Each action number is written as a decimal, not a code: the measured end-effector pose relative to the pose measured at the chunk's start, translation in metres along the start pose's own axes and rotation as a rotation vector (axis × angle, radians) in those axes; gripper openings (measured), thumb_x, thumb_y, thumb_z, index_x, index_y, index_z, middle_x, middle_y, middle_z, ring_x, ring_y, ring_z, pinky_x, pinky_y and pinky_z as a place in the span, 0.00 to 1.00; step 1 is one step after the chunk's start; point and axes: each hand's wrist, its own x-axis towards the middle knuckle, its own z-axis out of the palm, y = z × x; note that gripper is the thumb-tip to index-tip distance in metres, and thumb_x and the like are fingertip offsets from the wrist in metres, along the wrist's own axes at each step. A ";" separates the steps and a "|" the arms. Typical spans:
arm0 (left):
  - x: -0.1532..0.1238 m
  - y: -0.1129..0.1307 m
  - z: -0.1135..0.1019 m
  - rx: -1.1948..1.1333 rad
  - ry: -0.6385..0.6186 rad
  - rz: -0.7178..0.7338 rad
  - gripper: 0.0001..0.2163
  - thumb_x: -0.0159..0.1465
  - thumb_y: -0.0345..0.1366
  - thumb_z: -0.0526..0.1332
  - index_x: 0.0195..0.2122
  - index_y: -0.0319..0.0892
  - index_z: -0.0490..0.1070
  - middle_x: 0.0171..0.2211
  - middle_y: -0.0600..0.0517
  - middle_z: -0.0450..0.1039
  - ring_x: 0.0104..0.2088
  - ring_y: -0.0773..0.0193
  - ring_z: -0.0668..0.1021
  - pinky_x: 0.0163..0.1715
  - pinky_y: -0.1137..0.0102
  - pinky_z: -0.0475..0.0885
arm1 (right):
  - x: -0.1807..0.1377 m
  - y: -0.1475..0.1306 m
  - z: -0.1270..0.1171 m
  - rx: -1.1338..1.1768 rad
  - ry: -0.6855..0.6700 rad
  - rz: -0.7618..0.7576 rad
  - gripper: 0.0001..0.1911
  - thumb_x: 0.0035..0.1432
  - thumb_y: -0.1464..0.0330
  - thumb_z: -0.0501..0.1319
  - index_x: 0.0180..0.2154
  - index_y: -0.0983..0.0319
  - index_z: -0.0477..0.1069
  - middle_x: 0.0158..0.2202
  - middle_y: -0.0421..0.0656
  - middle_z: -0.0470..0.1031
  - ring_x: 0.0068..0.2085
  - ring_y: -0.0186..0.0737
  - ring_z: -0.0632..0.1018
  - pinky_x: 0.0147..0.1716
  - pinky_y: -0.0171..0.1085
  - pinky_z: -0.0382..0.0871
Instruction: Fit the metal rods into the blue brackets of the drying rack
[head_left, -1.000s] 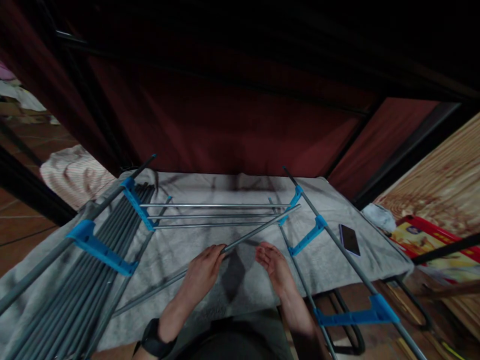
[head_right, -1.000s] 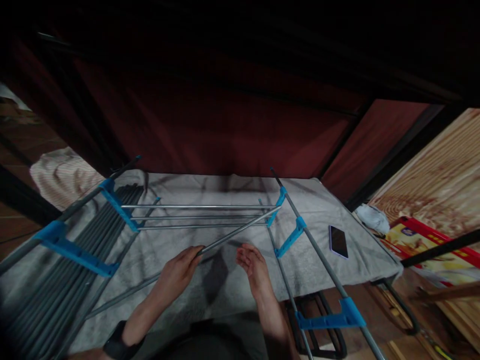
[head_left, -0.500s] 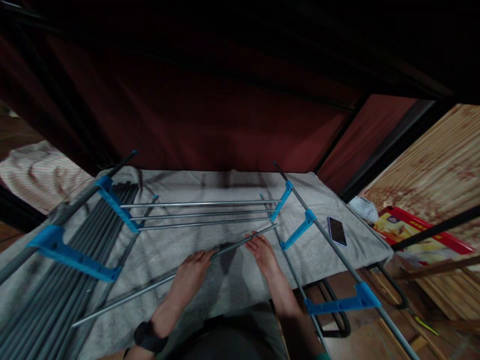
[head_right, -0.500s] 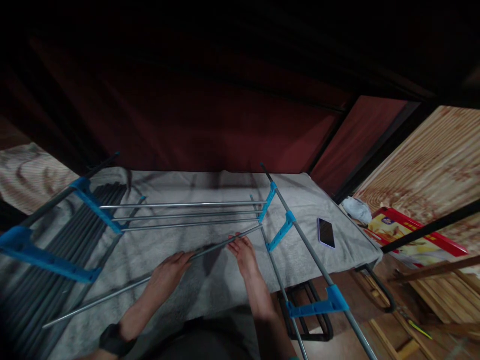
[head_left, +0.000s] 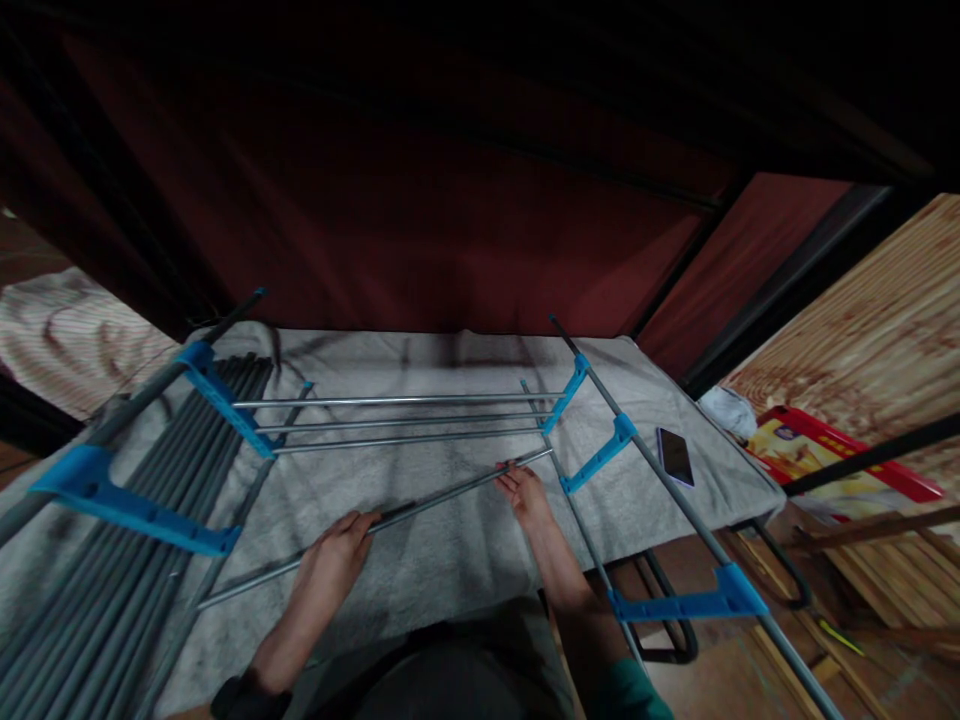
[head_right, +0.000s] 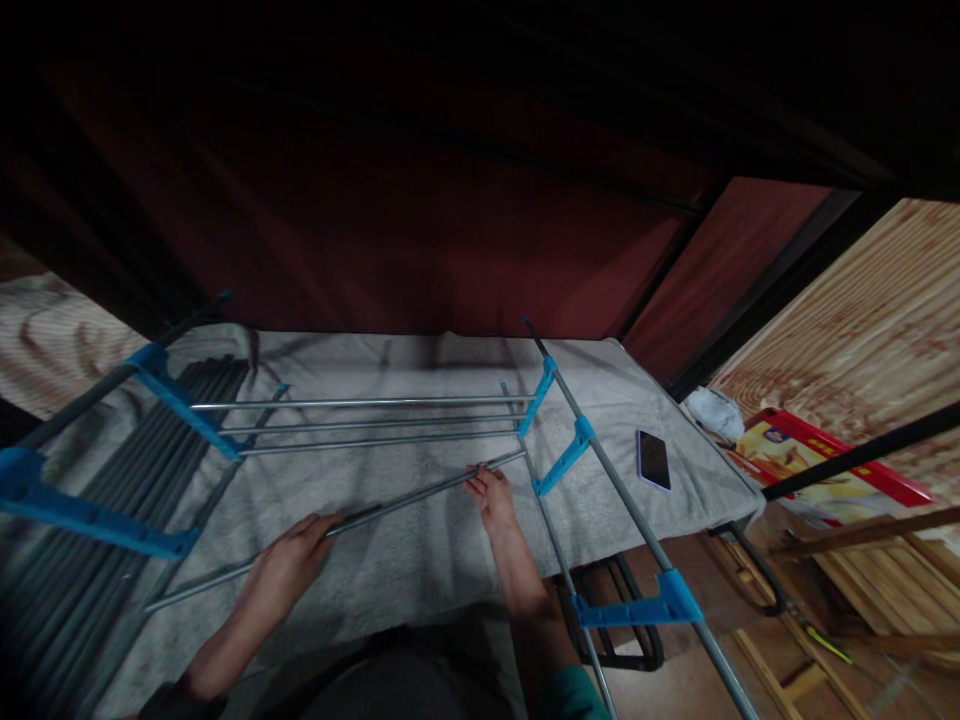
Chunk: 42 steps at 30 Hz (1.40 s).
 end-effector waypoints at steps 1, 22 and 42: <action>-0.002 -0.004 0.000 -0.006 0.005 0.001 0.21 0.70 0.35 0.50 0.53 0.44 0.82 0.51 0.41 0.84 0.51 0.47 0.85 0.53 0.56 0.80 | 0.001 0.000 -0.001 0.003 0.007 -0.001 0.09 0.54 0.74 0.71 0.32 0.59 0.73 0.32 0.40 0.85 0.36 0.39 0.84 0.42 0.37 0.80; -0.031 -0.044 -0.027 0.207 0.129 -0.214 0.20 0.72 0.37 0.49 0.49 0.43 0.81 0.53 0.40 0.82 0.54 0.44 0.82 0.60 0.51 0.71 | 0.013 -0.029 -0.005 0.033 0.105 -0.044 0.12 0.64 0.76 0.65 0.29 0.61 0.70 0.29 0.40 0.82 0.36 0.35 0.82 0.45 0.38 0.78; -0.044 -0.044 -0.020 -1.290 0.796 -0.715 0.12 0.55 0.29 0.68 0.40 0.42 0.72 0.38 0.47 0.80 0.41 0.59 0.84 0.46 0.65 0.79 | 0.054 -0.003 -0.054 -0.016 0.092 -0.115 0.10 0.46 0.75 0.72 0.23 0.57 0.75 0.34 0.44 0.85 0.39 0.44 0.87 0.55 0.49 0.81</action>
